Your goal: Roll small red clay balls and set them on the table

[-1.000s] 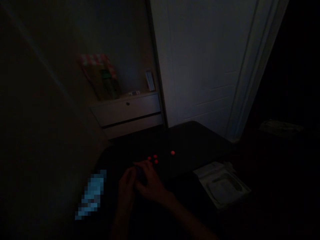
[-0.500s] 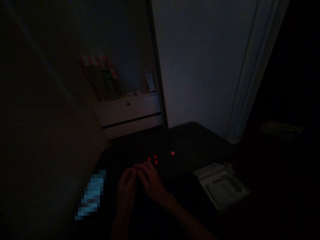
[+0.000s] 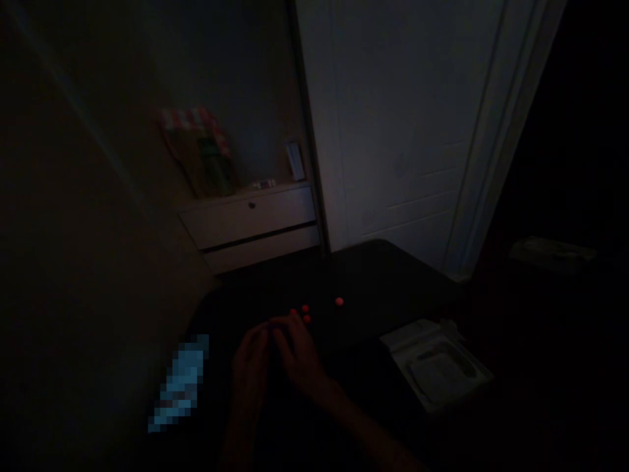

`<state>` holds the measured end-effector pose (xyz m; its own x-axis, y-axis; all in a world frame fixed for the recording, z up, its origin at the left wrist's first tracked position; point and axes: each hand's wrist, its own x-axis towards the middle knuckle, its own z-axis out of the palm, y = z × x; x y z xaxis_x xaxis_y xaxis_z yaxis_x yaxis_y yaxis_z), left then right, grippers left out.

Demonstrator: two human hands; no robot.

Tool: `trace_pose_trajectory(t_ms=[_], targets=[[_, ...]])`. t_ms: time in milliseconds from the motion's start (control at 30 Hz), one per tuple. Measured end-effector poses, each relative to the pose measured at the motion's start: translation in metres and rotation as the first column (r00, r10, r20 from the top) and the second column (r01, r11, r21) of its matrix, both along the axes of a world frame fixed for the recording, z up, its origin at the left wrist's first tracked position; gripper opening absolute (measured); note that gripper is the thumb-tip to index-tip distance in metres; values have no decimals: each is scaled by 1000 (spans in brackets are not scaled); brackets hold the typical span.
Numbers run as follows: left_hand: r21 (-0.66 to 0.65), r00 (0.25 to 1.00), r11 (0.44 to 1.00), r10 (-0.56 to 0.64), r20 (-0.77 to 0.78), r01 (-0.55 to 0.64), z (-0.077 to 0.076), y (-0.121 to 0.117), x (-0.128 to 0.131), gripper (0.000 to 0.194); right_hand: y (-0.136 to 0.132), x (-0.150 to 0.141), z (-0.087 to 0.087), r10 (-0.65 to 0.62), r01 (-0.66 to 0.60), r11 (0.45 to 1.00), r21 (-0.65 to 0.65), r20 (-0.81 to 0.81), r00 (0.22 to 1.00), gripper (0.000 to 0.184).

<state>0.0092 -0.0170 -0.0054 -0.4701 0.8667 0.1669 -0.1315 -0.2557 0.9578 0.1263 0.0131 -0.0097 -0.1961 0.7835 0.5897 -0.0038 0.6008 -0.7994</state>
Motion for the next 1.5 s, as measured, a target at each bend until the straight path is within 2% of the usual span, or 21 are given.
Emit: trace_pose_trajectory(t_ms=[100,200,367,467,700,1233,1400,1500], targets=[[-2,998,999,-36,53,36,-3,2,-1,53,0,-2,-4,-54,52,998,-42,-42,998,21],[-5,999,1000,-8,38,8,-8,4,-3,53,1,-3,-5,-67,64,997,-45,-47,997,22],[-31,999,998,48,-8,-49,-6,3,-3,53,-1,1,0,1,-3,999,33,49,999,33],[-22,998,997,69,5,-69,-2,2,-1,53,-4,4,5,42,-44,998,34,76,996,36],[-11,996,997,75,45,-74,-2,2,0,54,-2,1,3,26,-26,1000,2,-21,999,23],[6,992,993,118,-35,-117,-11,7,-4,52,0,-1,0,-37,25,989,-144,-81,996,16],[4,989,989,148,-7,-148,-10,7,-3,52,-1,3,1,42,-42,999,-19,-15,999,31],[7,989,989,151,0,-151,-11,7,-4,49,-1,4,1,73,-73,997,22,26,997,33]])
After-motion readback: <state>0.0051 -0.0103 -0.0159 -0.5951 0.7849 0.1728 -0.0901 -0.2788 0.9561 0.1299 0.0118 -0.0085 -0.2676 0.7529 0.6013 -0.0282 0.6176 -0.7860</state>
